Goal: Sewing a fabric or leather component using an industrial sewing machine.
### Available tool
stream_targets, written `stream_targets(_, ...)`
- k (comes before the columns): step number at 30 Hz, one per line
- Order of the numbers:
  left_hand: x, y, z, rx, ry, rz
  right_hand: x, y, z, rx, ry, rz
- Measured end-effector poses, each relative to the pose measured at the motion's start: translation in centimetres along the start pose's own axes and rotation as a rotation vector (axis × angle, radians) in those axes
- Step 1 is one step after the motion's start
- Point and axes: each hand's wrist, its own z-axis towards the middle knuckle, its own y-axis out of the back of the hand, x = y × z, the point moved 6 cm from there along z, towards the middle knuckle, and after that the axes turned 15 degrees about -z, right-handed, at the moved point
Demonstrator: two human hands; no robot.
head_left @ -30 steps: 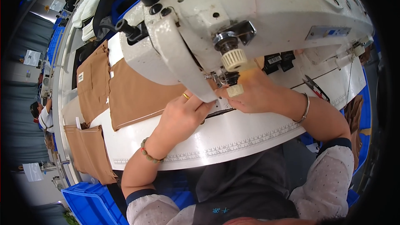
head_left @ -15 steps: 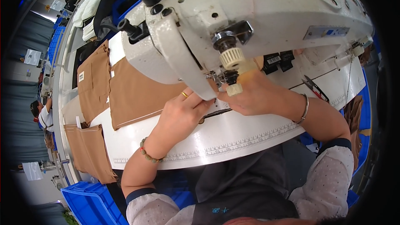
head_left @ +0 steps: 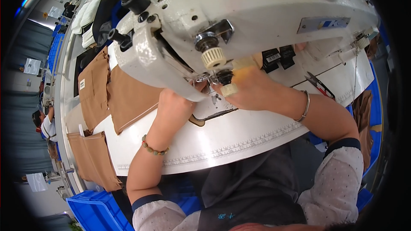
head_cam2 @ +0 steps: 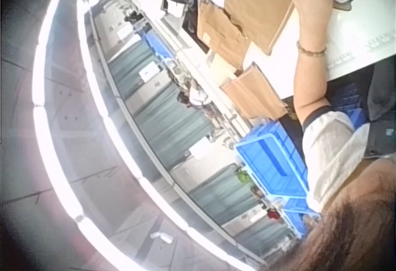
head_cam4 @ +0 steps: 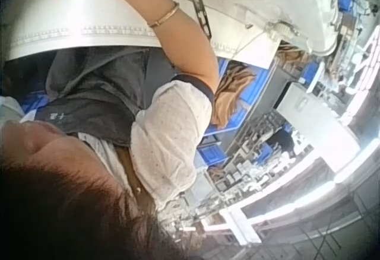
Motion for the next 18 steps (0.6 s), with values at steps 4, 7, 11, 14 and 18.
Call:
stream_targets(4, 0.1, -0.1, -0.1, -0.02, -0.007, 0.019, 0.0, -0.1, -0.1, 0.058, 0.015, 0.017)
stream_targets(7, 0.0, 0.2, -0.2, -0.027, -0.005, 0.012, 0.0, -0.3, -0.2, 0.065, 0.011, 0.014)
stream_targets(11, 1.8, 2.0, -1.0, 0.015, 0.139, 0.032, 0.0, -0.3, -0.5, 0.059, 0.034, 0.031)
stream_targets(14, 5.4, 3.3, -2.8, 0.053, 0.521, -0.271, -0.1, -0.5, -0.6, 0.066, 0.034, 0.041)
stream_targets(18, 5.1, 4.0, -4.2, 0.069, 0.692, -0.271, 0.3, 0.3, -0.3, 0.086, 0.073, -0.005)
